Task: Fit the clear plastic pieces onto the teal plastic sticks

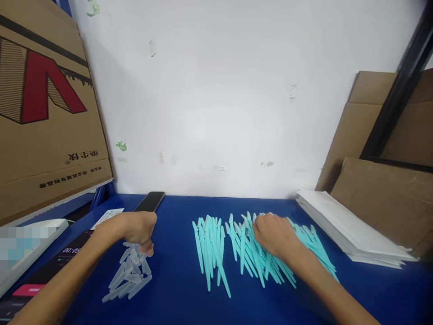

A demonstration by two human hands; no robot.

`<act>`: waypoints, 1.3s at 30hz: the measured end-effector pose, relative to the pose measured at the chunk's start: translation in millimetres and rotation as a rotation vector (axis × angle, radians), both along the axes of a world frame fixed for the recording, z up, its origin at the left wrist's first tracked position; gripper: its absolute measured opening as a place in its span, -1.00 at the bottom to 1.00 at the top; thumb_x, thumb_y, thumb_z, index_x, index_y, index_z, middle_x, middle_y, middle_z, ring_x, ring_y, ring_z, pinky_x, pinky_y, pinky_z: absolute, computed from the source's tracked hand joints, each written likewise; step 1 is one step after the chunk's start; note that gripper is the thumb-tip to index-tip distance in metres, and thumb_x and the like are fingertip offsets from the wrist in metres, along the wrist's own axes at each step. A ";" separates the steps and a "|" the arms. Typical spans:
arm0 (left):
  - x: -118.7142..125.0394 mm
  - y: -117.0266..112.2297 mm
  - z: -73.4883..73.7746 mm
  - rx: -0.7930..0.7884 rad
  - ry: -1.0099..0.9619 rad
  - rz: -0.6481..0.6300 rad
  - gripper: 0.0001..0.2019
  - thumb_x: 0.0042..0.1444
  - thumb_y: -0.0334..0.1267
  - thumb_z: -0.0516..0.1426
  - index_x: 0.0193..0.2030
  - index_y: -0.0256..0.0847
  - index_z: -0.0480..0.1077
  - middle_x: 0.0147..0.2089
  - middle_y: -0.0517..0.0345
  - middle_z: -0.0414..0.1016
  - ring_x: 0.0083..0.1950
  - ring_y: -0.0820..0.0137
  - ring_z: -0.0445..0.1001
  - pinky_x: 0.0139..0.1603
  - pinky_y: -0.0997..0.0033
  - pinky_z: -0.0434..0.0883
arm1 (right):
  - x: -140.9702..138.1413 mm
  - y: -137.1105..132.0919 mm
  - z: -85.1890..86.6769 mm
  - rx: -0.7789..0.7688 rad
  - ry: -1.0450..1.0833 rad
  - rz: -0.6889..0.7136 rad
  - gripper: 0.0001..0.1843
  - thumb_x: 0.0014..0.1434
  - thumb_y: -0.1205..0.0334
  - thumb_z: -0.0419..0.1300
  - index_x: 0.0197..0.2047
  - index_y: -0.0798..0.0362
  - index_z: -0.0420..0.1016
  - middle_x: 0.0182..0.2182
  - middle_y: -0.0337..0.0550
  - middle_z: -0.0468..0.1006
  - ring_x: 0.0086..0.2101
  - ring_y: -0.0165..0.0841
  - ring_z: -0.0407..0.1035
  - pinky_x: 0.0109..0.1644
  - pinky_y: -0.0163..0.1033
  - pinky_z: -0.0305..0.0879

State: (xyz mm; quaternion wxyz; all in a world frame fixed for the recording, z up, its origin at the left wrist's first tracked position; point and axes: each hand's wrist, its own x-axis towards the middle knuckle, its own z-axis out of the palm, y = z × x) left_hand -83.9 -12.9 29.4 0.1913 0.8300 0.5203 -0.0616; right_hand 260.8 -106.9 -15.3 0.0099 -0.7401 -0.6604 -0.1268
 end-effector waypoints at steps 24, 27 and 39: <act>29.5 -4.3 -13.6 -0.015 0.061 -0.204 -0.88 -0.03 -0.19 0.07 -0.48 -0.16 0.26 -0.54 0.26 0.26 -0.56 0.44 0.13 -0.56 0.43 0.05 | -63.2 -28.9 -18.3 0.082 0.087 0.538 -0.65 0.25 0.14 0.01 -0.56 0.04 0.22 -0.72 -0.26 0.28 -0.70 -0.45 0.05 -0.51 -0.24 -0.26; 36.3 -10.6 -8.8 0.048 0.005 -0.300 -0.81 0.15 -0.14 -0.03 -0.39 -0.17 0.26 -0.46 0.23 0.28 -0.48 0.41 0.15 -0.48 0.42 0.13 | -64.2 -28.0 -19.9 0.095 0.092 0.528 -0.70 0.24 0.18 0.02 -0.53 0.04 0.25 -0.70 -0.25 0.32 -0.68 -0.44 0.11 -0.50 -0.23 -0.27; 44.8 -1.3 -34.7 0.250 -0.286 -0.192 -0.43 0.35 0.17 -0.26 0.15 -0.17 0.31 0.09 -0.07 0.46 0.08 0.11 0.39 0.03 0.24 0.26 | -42.3 -17.6 -3.4 0.231 0.240 0.522 -0.80 0.42 0.19 -0.07 -0.19 0.01 0.33 -0.63 -0.34 0.41 -0.67 -0.42 0.19 -0.53 -0.30 -0.17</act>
